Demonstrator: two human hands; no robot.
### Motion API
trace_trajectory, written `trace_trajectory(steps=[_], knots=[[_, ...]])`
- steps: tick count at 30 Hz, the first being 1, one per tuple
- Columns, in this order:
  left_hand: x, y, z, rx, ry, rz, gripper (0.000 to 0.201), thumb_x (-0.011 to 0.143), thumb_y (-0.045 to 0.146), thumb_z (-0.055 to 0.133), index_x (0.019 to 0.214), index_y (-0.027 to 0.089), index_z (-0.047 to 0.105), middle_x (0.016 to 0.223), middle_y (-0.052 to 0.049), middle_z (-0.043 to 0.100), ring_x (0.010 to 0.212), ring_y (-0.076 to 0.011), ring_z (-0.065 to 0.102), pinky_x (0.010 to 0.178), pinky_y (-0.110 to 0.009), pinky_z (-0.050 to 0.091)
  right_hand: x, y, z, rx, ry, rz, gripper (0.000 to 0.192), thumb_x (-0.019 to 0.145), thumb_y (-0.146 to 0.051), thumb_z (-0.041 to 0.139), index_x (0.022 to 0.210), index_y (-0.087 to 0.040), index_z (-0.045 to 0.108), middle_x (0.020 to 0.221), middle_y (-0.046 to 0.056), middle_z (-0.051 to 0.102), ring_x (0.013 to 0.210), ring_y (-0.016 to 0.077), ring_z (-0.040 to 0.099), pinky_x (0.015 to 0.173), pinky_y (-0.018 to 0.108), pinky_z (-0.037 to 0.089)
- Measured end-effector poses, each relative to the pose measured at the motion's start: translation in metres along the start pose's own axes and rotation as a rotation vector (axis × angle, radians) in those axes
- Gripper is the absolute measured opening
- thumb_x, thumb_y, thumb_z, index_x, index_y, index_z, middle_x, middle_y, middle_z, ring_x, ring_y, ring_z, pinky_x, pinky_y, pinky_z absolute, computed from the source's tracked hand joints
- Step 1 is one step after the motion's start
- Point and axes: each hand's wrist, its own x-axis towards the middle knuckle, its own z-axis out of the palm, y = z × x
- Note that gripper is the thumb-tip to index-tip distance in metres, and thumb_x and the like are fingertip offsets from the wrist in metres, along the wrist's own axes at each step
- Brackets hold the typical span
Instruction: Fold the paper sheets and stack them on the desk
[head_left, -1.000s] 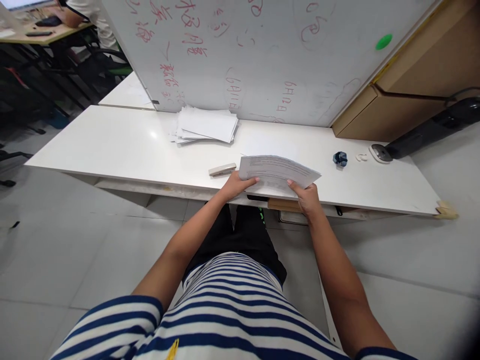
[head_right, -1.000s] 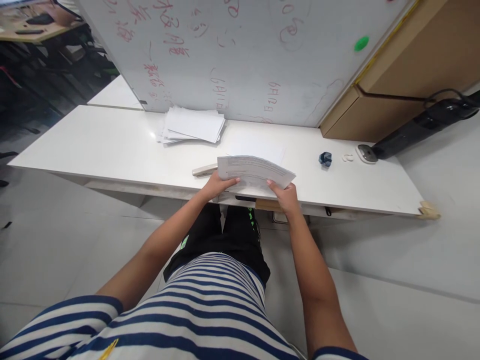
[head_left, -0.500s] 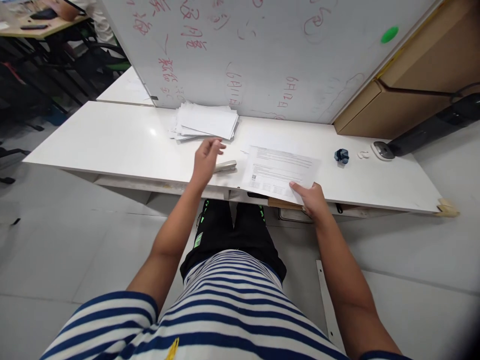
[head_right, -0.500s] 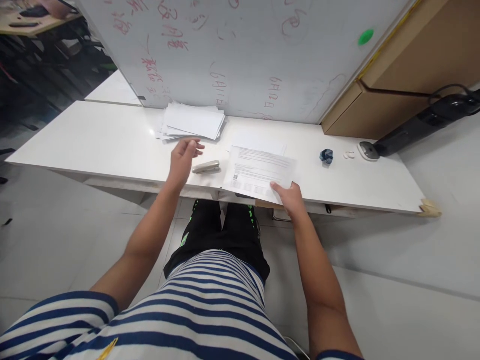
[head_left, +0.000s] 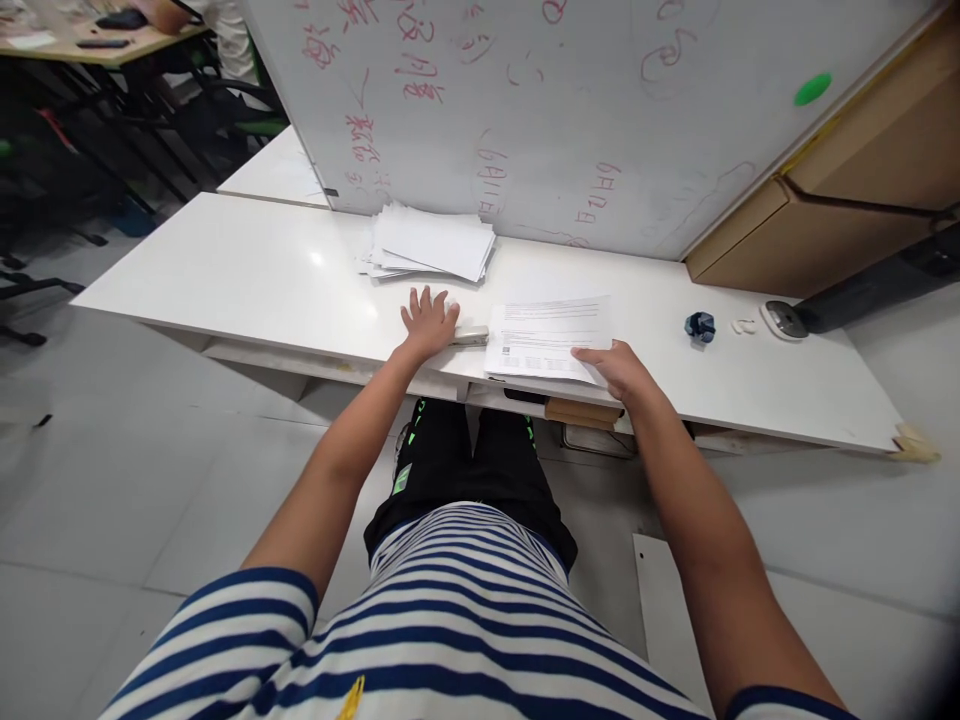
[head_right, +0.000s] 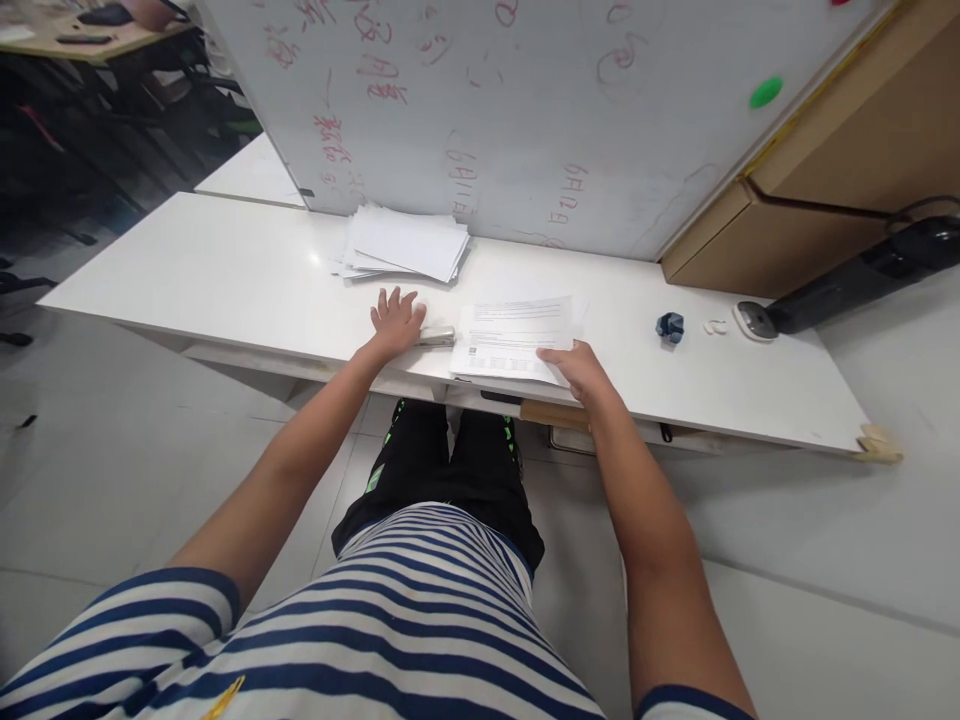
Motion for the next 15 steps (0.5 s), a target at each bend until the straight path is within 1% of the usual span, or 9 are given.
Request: trace_trajectory(steps=[2,5,8,11,13,15], knots=[[0.001,-0.002,0.0,-0.007,-0.003,0.013,0.06,0.096,0.055,0.021,0.148,0.029,0.034,0.164,-0.004,0.012,0.151,-0.0277,-0.006,0.118,-0.055,0.002,0.001,0.002,-0.003,0.003,0.006,0.001,0.042,0.06,-0.028,0.084,0.095,-0.018,0.065,0.106,0.011,0.073,0.102,0.0246,0.068,0.088,0.034,0.056],[0.002,-0.004,0.002,-0.018,0.001,0.03,0.059,0.096,0.054,0.021,0.148,0.03,0.035,0.164,-0.002,0.012,0.151,-0.0266,-0.007,0.118,-0.054,0.0,0.001,0.005,-0.003,-0.011,0.001,0.016,0.042,0.059,-0.028,0.084,0.095,-0.018,0.065,0.099,0.011,0.074,0.1,0.0268,0.068,0.083,0.035,0.058],[0.003,-0.005,0.003,-0.028,-0.001,0.046,0.057,0.096,0.053,0.022,0.147,0.031,0.036,0.164,-0.002,0.014,0.151,-0.026,-0.006,0.118,-0.054,0.0,0.0,0.009,-0.001,-0.013,-0.001,0.034,0.041,0.06,-0.029,0.084,0.095,-0.018,0.066,0.103,0.011,0.074,0.1,0.0263,0.068,0.088,0.038,0.056],[0.003,-0.005,0.002,-0.035,-0.015,0.056,0.058,0.096,0.053,0.021,0.146,0.031,0.038,0.163,-0.002,0.016,0.151,-0.0263,-0.004,0.119,-0.054,0.001,0.0,0.013,0.0,0.004,-0.031,0.024,0.043,0.06,-0.03,0.084,0.097,-0.018,0.066,0.109,0.011,0.073,0.101,0.0256,0.069,0.093,0.039,0.055],[0.003,-0.005,0.001,-0.034,-0.026,0.057,0.058,0.096,0.054,0.021,0.146,0.03,0.038,0.163,-0.002,0.016,0.151,-0.0264,-0.004,0.119,-0.054,0.002,0.0,0.014,0.0,0.013,-0.053,0.009,0.043,0.061,-0.031,0.083,0.099,-0.019,0.067,0.11,0.011,0.072,0.102,0.0262,0.068,0.091,0.039,0.056],[0.002,-0.005,0.001,-0.029,-0.032,0.059,0.058,0.096,0.053,0.02,0.146,0.03,0.038,0.163,-0.002,0.016,0.151,-0.0265,-0.004,0.119,-0.054,0.002,-0.002,0.012,0.0,-0.011,-0.061,0.026,0.044,0.061,-0.033,0.083,0.1,-0.018,0.067,0.109,0.012,0.073,0.103,0.028,0.068,0.087,0.039,0.057]])
